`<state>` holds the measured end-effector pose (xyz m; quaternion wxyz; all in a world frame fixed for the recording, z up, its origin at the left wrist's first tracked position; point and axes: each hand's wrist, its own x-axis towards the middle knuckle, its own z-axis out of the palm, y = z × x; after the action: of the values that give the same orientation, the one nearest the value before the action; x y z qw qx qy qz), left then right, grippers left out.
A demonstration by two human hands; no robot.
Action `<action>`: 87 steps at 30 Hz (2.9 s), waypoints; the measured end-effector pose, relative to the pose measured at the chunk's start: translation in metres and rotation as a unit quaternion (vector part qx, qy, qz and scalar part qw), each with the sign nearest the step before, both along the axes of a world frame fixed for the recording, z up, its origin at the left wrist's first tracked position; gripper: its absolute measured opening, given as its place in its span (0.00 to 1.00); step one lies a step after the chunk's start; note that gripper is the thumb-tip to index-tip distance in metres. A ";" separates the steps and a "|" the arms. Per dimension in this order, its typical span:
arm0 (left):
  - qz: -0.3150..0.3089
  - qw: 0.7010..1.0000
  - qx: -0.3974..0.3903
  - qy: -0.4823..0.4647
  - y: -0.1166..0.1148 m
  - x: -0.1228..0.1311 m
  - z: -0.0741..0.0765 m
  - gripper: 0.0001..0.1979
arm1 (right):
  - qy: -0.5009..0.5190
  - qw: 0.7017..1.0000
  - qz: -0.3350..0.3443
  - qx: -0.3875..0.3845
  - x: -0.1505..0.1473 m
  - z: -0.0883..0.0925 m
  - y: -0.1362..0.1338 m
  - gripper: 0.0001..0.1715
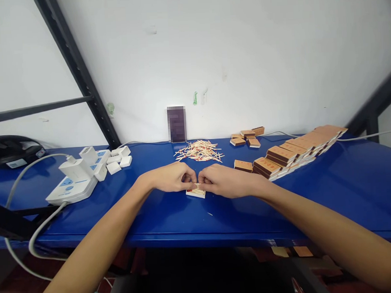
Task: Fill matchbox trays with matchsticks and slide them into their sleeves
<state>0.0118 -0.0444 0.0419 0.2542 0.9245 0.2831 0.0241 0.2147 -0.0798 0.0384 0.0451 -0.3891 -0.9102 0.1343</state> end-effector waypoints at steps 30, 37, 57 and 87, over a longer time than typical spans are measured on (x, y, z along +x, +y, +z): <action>0.048 0.980 0.177 -0.076 0.020 -0.003 -0.021 0.18 | -0.188 0.954 -0.218 0.084 0.041 0.017 0.020 0.27; 0.072 0.980 0.161 -0.095 0.021 0.000 -0.025 0.19 | -0.214 0.956 -0.193 0.050 0.040 0.007 0.024 0.23; 0.062 0.980 0.149 -0.113 0.024 0.001 -0.029 0.17 | -0.011 0.999 -0.015 0.045 0.031 -0.004 0.030 0.27; 0.055 0.973 0.118 -0.189 0.018 0.012 -0.039 0.22 | 0.135 0.991 0.000 0.014 0.029 -0.012 0.041 0.32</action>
<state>0.0235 -0.0261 0.0026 0.1902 0.9097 0.2756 0.2458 0.2437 -0.0388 0.0264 0.1728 -0.3669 -0.8976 0.1726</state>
